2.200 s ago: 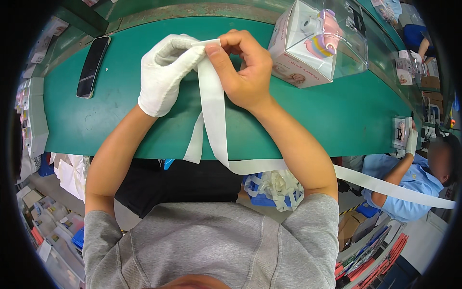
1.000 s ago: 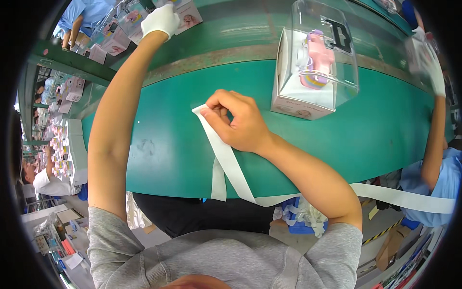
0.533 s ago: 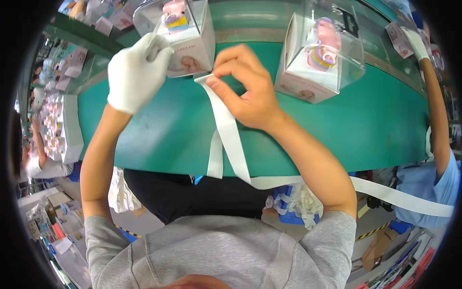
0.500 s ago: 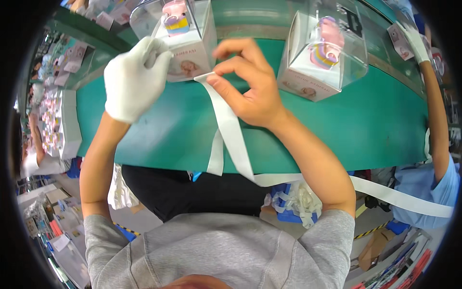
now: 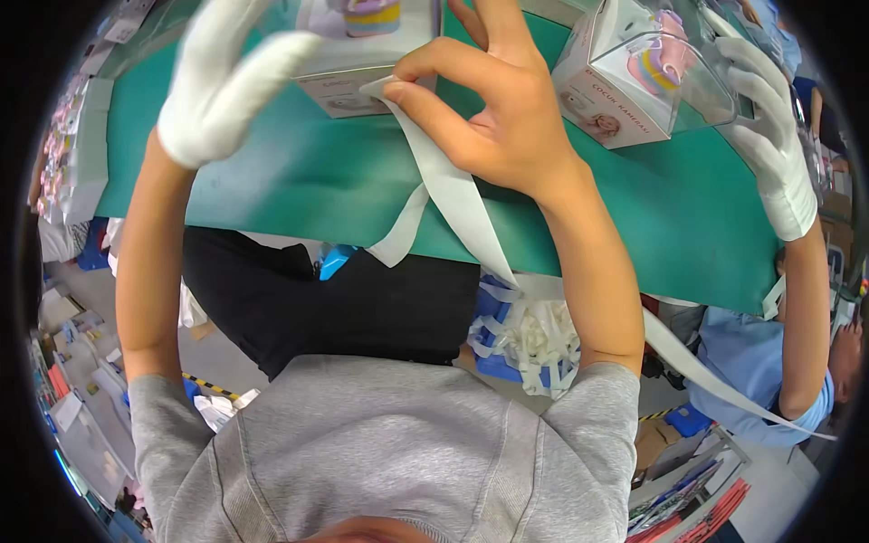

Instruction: Wrapping ribbon around small toy display boxes on an assembly line.

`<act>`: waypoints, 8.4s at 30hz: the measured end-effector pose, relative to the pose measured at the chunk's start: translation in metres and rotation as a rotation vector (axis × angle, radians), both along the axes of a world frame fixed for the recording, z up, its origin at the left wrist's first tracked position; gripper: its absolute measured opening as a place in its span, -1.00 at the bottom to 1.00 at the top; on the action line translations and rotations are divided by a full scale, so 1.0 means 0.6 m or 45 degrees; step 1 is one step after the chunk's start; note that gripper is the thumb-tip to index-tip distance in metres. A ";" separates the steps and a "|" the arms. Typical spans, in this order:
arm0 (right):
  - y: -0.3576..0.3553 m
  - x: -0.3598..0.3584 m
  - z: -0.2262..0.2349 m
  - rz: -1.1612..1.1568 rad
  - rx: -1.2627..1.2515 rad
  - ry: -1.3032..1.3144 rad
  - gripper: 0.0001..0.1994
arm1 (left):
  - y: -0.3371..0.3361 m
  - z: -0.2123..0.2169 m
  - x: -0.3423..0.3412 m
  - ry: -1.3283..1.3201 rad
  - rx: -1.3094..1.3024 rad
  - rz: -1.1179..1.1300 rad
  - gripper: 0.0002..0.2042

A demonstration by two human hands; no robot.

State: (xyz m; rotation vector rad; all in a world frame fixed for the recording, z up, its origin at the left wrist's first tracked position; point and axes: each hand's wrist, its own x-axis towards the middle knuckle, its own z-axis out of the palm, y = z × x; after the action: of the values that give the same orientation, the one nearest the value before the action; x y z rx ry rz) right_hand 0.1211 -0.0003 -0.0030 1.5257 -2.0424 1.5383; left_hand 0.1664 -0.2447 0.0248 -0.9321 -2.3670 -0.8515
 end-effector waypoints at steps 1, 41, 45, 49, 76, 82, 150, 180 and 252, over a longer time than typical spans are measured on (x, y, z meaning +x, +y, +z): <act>-0.001 -0.001 0.003 0.014 0.007 -0.002 -0.89 | 0.004 0.005 0.006 -0.002 0.007 0.014 -0.68; 0.020 -0.041 -0.038 0.168 -0.132 -0.474 -0.89 | 0.013 -0.122 0.032 -0.578 0.477 0.516 0.16; 0.046 -0.046 -0.021 0.041 0.057 -0.358 -0.84 | 0.043 -0.091 0.005 -0.609 0.366 0.487 0.16; 0.073 -0.056 0.007 -0.142 0.002 -0.071 -0.83 | 0.069 -0.101 -0.054 -0.434 0.220 0.376 0.15; 0.293 -0.111 0.069 -0.985 -0.531 -0.018 -0.86 | 0.378 -0.098 -0.177 -0.469 0.097 0.034 0.00; 0.241 -0.065 0.080 -1.067 -0.404 0.513 -0.93 | 0.252 -0.120 -0.201 -0.114 0.006 -0.061 -0.34; 0.022 -0.087 -0.128 -0.040 -0.042 -0.755 -0.84 | 0.020 -0.094 0.107 0.219 -0.082 0.503 -0.68; -0.032 0.019 -0.100 0.470 -0.060 -0.128 -0.82 | 0.113 -0.164 0.171 -0.346 0.831 0.334 -0.78; -0.063 0.070 -0.016 -0.363 0.327 0.527 -0.91 | -0.028 -0.073 -0.048 1.290 -0.140 0.152 -0.14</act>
State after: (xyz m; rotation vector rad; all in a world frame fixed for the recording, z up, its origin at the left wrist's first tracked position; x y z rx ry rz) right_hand 0.1629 -0.0380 -0.0128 1.4057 -2.1419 0.8056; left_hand 0.1379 -0.2617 -0.0193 -0.9392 -1.5535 -0.1089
